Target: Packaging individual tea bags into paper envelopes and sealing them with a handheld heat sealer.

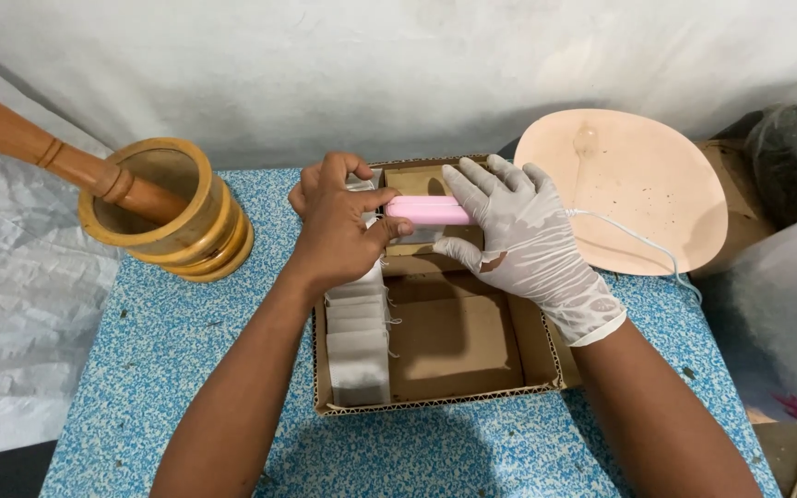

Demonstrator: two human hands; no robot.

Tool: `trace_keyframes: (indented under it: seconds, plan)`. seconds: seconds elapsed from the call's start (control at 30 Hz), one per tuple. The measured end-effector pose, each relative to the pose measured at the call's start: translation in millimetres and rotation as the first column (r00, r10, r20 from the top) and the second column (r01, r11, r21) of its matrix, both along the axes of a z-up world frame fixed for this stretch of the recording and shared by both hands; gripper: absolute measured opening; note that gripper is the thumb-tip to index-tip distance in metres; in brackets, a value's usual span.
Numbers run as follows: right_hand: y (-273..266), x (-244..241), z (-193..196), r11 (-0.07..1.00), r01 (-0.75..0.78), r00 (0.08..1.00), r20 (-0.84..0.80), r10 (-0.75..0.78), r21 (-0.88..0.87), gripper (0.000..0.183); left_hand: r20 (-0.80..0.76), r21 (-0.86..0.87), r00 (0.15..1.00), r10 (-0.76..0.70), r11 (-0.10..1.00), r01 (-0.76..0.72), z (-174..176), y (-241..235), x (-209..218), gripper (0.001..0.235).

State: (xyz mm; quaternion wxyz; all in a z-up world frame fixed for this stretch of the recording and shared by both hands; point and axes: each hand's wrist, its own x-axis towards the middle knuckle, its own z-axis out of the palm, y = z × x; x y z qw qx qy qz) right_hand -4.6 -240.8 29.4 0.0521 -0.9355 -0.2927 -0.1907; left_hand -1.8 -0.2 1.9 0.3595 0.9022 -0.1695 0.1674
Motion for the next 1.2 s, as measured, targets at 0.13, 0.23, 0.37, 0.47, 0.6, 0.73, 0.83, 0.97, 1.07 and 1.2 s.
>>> trace_keyframes:
  seconds: [0.13,0.23,0.37,0.47,0.6,0.73,0.83,0.97,1.07,1.2]
  plan:
    - [0.0,-0.1,-0.3,1.000,0.004,1.000,-0.012,-0.004,0.000,0.085,-0.006,0.007,1.000,0.002,1.000,-0.001,0.8,0.2,-0.5,0.038]
    - [0.2,0.0,-0.1,1.000,-0.001,1.000,-0.014,0.001,0.002,0.084,-0.009,0.012,1.000,0.003,1.000,-0.003,1.5,0.1,-0.8,0.038]
    - [-0.2,-0.2,-1.1,1.000,0.005,1.000,-0.013,-0.005,-0.003,0.085,-0.018,0.008,1.000,0.000,1.000,0.001,0.6,0.3,-0.6,0.036]
    - [0.2,0.0,-0.6,1.000,0.007,1.000,-0.010,-0.007,-0.008,0.084,-0.009,0.019,1.000,0.008,1.000,-0.008,-0.3,0.9,0.1,0.036]
    - [0.5,-1.3,2.0,1.000,0.013,1.000,-0.015,-0.013,-0.009,0.084,-0.010,0.012,1.000,0.005,1.000,-0.005,-0.3,0.5,0.3,0.037]
    - [0.9,-2.1,2.1,1.000,0.007,1.000,-0.005,-0.007,-0.006,0.083,-0.012,0.017,1.000,0.000,1.000,0.000,1.0,0.8,-0.3,0.037]
    - [-0.2,-0.7,-0.1,1.000,-0.004,1.000,0.017,0.004,0.019,0.082,-0.014,0.014,1.000,-0.004,1.000,0.005,0.4,1.1,0.3,0.037]
    - [-9.5,8.0,-19.0,0.996,-0.033,0.994,0.106,0.025,0.081,0.063,-0.026,0.055,1.000,-0.008,0.998,0.009,6.1,-0.4,-2.9,0.040]
    - [-14.6,14.3,-26.4,0.987,-0.070,0.992,0.111,0.055,0.143,0.056,-0.044,0.092,0.999,-0.024,0.995,0.028,11.6,0.3,-5.2,0.046]
    - [-17.4,13.5,-19.6,0.976,-0.087,0.989,0.138,0.060,0.198,0.062,-0.106,0.091,0.993,-0.044,0.994,0.054,20.5,-1.7,-9.1,0.064]
